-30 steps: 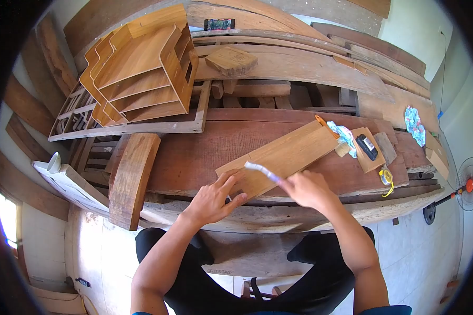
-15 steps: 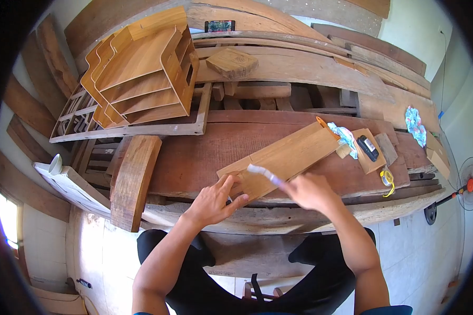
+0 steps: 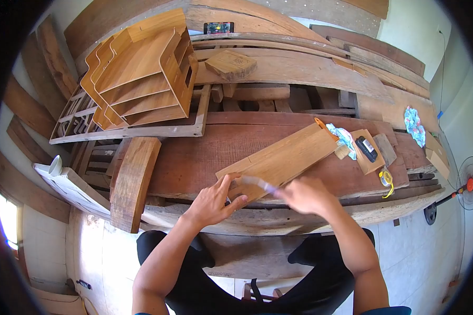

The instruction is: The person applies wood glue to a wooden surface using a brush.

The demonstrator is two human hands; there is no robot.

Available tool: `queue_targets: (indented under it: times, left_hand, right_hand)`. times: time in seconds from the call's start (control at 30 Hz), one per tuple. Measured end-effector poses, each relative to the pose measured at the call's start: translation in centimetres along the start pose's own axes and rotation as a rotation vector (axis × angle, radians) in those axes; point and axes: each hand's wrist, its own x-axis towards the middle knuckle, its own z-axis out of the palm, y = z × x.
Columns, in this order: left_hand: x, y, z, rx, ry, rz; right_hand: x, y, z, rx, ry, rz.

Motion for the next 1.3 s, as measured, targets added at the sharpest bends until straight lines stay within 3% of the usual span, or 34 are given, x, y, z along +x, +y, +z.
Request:
queue_targets:
  times: [0.03,0.17,0.2,0.3,0.33,0.43,0.47,0.57,0.6,0.7,0.73,0.83,0.97,1.0,1.1,1.13,1.27,1.3]
  left_hand:
    - [-0.1,0.1,0.0,-0.014,0.011,0.008]
    - [0.2,0.1,0.0,0.019,0.001,-0.014]
    - [0.2,0.2,-0.1,0.013,0.007,-0.007]
    - [-0.1,0.1,0.1,0.004,0.009,-0.003]
    - [0.0,0.2,0.0,0.004,0.016,-0.001]
    - [0.0,0.1,0.0,-0.005,0.014,-0.007]
    - [0.1,0.1,-0.1,-0.002,0.028,0.005]
    - [-0.2,0.1,0.3,-0.003,0.038,0.018]
    - [-0.2,0.1,0.3,0.001,0.035,0.014]
    - [0.0,0.2,0.0,0.008,0.026,0.004]
    - [-0.1,0.2,0.0,0.009,0.015,-0.001]
    - [-0.1,0.2,0.1,0.008,0.032,0.024]
    - [-0.1,0.0,0.2,0.016,0.043,0.020]
    - [0.0,0.0,0.1,0.012,0.048,0.027]
    - [-0.2,-0.1,0.4,0.033,0.027,0.002]
    - [-0.1,0.0,0.4,0.046,0.026,-0.011]
    - [0.0,0.1,0.0,0.019,0.023,0.002]
    - [0.1,0.1,0.0,0.017,0.033,0.015]
  right_hand:
    - [0.3,0.1,-0.7,-0.017,0.017,0.097]
    - [-0.3,-0.4,0.9,-0.060,-0.041,-0.035]
    - [-0.7,-0.7,1.5,0.069,0.033,-0.231]
    - [0.4,0.1,-1.1,0.035,-0.047,0.120]
    - [0.6,0.7,-0.5,-0.045,0.110,0.138]
    - [-0.8,-1.4,-0.6,-0.016,-0.091,0.016]
    - [-0.6,-0.3,1.4,0.046,-0.106,-0.163]
    - [-0.3,-1.2,-2.2,0.074,-0.163,0.139]
    - [0.9,0.9,-0.1,-0.048,0.049,0.132]
    - [-0.6,-0.9,-0.1,0.014,-0.072,0.024]
    - [-0.9,-0.5,0.8,0.052,-0.060,-0.185]
    - [0.5,0.0,-1.2,0.084,-0.170,0.105]
    - [-0.2,-0.3,-0.3,0.009,-0.078,0.032]
    - [-0.6,-0.5,0.2,0.051,-0.066,-0.177]
    - [0.2,-0.3,-1.7,0.022,-0.067,0.158]
    - [0.8,0.9,-0.4,-0.071,0.107,0.176]
    - [-0.7,0.4,0.6,0.082,-0.118,-0.233]
    - [-0.3,0.4,0.3,0.058,-0.090,-0.109]
